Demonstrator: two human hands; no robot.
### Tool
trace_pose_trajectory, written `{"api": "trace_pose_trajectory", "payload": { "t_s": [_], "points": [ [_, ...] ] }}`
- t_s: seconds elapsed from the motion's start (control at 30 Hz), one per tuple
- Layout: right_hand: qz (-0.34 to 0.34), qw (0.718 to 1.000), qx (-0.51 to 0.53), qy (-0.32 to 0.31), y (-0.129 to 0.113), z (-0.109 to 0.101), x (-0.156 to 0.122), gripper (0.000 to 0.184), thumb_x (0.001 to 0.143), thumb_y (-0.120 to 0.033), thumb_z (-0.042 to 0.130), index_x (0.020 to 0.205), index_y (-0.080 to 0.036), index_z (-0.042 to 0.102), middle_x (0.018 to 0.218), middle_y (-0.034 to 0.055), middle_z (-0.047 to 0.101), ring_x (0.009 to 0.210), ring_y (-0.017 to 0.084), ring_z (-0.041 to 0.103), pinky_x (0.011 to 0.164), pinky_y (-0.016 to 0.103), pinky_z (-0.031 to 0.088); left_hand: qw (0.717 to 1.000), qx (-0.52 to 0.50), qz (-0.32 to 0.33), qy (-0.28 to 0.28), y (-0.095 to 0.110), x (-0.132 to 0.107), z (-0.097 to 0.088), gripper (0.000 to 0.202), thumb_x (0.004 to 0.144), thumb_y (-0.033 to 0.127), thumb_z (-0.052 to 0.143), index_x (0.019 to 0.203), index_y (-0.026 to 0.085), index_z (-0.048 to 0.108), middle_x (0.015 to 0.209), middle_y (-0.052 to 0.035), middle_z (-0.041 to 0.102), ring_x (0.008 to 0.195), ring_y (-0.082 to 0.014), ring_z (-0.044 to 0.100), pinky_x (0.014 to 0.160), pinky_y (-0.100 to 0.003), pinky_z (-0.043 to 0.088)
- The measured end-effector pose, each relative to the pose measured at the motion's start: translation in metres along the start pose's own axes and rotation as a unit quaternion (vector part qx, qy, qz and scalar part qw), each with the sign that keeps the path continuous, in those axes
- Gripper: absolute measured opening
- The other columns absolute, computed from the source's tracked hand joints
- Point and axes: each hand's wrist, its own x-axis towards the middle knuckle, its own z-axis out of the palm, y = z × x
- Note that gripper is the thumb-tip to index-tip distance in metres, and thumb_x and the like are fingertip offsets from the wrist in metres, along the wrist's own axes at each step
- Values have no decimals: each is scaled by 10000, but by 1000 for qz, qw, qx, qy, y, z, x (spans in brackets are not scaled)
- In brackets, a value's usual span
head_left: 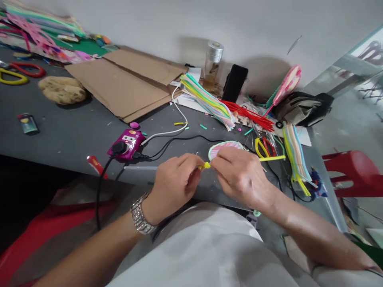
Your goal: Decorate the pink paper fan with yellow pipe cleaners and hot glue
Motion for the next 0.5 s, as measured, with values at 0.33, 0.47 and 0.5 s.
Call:
{"api": "trace_pose_trajectory", "payload": {
  "t_s": [0.33,0.47,0.5],
  "points": [
    [117,790,517,-308,49,-7,25,113,805,-192,721,709,-145,685,638,-37,586,610,96,482,590,235,342,979,-185,41,-73,5,0,-4,104,953,110,562,985,191,619,866,16,745,731,-119,652,846,-321,449],
    [177,637,664,-350,57,4,24,165,724,-260,821,727,-130,719,638,-32,640,595,88,500,581,227,364,971,-232,28,-52,15,3,-8,112,953,111,570,981,195,639,852,17,749,707,-118,656,855,-333,451],
    [187,611,687,-344,56,7,22,159,706,-244,830,721,-129,721,649,-26,657,603,91,517,591,228,377,970,-238,26,-50,17,4,-9,116,949,107,578,984,195,646,859,14,753,720,-120,670,861,-334,455]
  ]
}}
